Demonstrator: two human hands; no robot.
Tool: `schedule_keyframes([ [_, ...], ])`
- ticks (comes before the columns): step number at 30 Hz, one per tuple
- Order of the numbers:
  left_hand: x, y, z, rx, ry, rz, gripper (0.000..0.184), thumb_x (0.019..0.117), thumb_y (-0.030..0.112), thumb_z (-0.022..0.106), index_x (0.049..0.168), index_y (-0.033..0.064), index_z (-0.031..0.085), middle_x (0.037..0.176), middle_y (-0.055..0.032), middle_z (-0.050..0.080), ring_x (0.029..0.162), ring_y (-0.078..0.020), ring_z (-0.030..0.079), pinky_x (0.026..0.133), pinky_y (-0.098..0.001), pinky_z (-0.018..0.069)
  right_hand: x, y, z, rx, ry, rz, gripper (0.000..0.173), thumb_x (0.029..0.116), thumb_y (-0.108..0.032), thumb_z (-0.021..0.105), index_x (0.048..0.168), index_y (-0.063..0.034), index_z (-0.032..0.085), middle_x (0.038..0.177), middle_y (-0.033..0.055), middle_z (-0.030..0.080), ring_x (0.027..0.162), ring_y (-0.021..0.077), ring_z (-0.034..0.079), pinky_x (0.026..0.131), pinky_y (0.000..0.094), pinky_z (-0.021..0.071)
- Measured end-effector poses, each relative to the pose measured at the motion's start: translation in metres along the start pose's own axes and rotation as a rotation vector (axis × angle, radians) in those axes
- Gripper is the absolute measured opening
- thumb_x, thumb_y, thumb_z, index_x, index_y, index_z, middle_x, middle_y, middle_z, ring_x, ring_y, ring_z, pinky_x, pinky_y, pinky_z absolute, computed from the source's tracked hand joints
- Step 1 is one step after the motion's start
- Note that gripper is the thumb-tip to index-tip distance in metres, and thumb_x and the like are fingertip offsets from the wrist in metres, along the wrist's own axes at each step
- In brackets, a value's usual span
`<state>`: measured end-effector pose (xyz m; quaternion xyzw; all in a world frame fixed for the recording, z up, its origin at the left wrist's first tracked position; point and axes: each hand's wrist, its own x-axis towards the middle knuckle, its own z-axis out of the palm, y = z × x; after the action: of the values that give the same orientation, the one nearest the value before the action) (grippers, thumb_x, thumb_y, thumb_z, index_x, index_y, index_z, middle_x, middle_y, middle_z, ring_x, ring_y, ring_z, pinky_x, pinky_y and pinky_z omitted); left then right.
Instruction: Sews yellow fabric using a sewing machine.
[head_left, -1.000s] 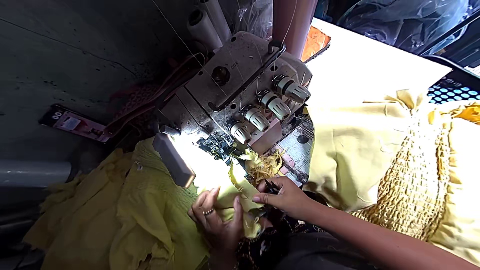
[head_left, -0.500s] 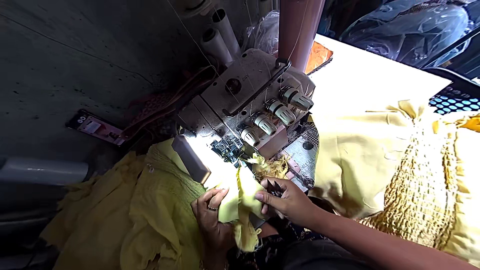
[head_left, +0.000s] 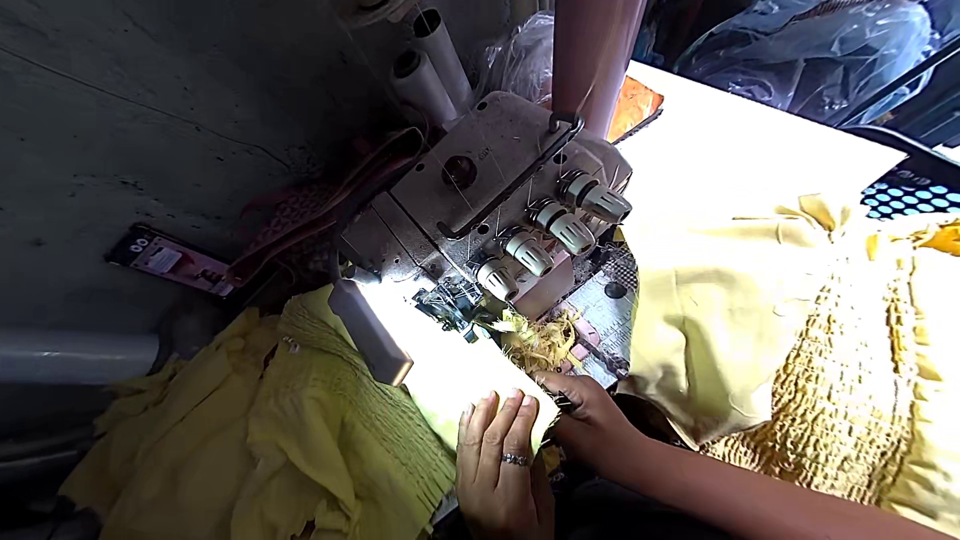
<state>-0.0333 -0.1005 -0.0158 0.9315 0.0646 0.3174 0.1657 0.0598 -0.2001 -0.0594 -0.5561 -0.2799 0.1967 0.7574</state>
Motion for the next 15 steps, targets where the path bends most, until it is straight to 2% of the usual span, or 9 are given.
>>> schedule_keyframes([
  [3,0.001,-0.001,0.007,0.067,0.026,-0.027,0.026,0.1037,0.019,0.05,0.105,0.0095,0.075,0.111,-0.0063,0.076,0.121,-0.0201,0.065,0.114,-0.0356,0.04,0.005,-0.001,0.001,-0.011,0.005,0.031,0.012,0.096,-0.006,0.054,0.091,-0.0067,0.064,0.069,-0.0105,0.063,0.061,-0.0098,0.058,0.058,0.0092,0.0493],
  [6,0.006,-0.015,0.01,0.088,0.043,0.009,0.027,0.1041,0.019,0.049,0.105,0.0104,0.074,0.112,-0.007,0.076,0.121,-0.0223,0.065,0.114,-0.0398,0.0408,0.012,-0.001,0.002,-0.036,0.015,0.058,0.013,0.0976,-0.01,0.057,0.09,-0.005,0.066,0.07,-0.0095,0.063,0.064,-0.0108,0.058,0.061,0.0083,0.0496],
  [9,0.017,-0.043,0.002,-0.089,0.0,0.033,0.025,0.1066,0.024,0.05,0.107,0.0134,0.073,0.115,-0.0029,0.075,0.124,-0.0172,0.064,0.115,-0.0399,0.0414,0.017,-0.007,0.0,0.047,-0.001,0.184,0.015,0.1002,-0.02,0.064,0.092,-0.0077,0.068,0.072,-0.0103,0.067,0.062,-0.0068,0.063,0.059,0.0121,0.0539],
  [11,0.026,-0.061,-0.007,-0.246,-0.052,0.015,0.025,0.1067,0.027,0.052,0.103,0.0133,0.073,0.115,-0.0002,0.075,0.124,-0.0149,0.064,0.116,-0.0392,0.042,0.019,-0.011,-0.001,0.1,-0.008,0.256,0.013,0.0992,-0.02,0.067,0.093,-0.0085,0.069,0.075,-0.0086,0.071,0.065,-0.0014,0.069,0.061,0.0169,0.0596],
  [15,0.035,-0.067,-0.016,-0.338,-0.104,-0.013,0.026,0.105,0.026,0.056,0.095,0.0101,0.074,0.112,-0.0011,0.077,0.124,-0.0162,0.064,0.115,-0.037,0.0433,0.02,-0.012,-0.002,0.116,-0.002,0.302,0.009,0.0949,-0.018,0.071,0.091,-0.0104,0.069,0.074,-0.0103,0.07,0.063,-0.0018,0.068,0.06,0.0155,0.058],
])
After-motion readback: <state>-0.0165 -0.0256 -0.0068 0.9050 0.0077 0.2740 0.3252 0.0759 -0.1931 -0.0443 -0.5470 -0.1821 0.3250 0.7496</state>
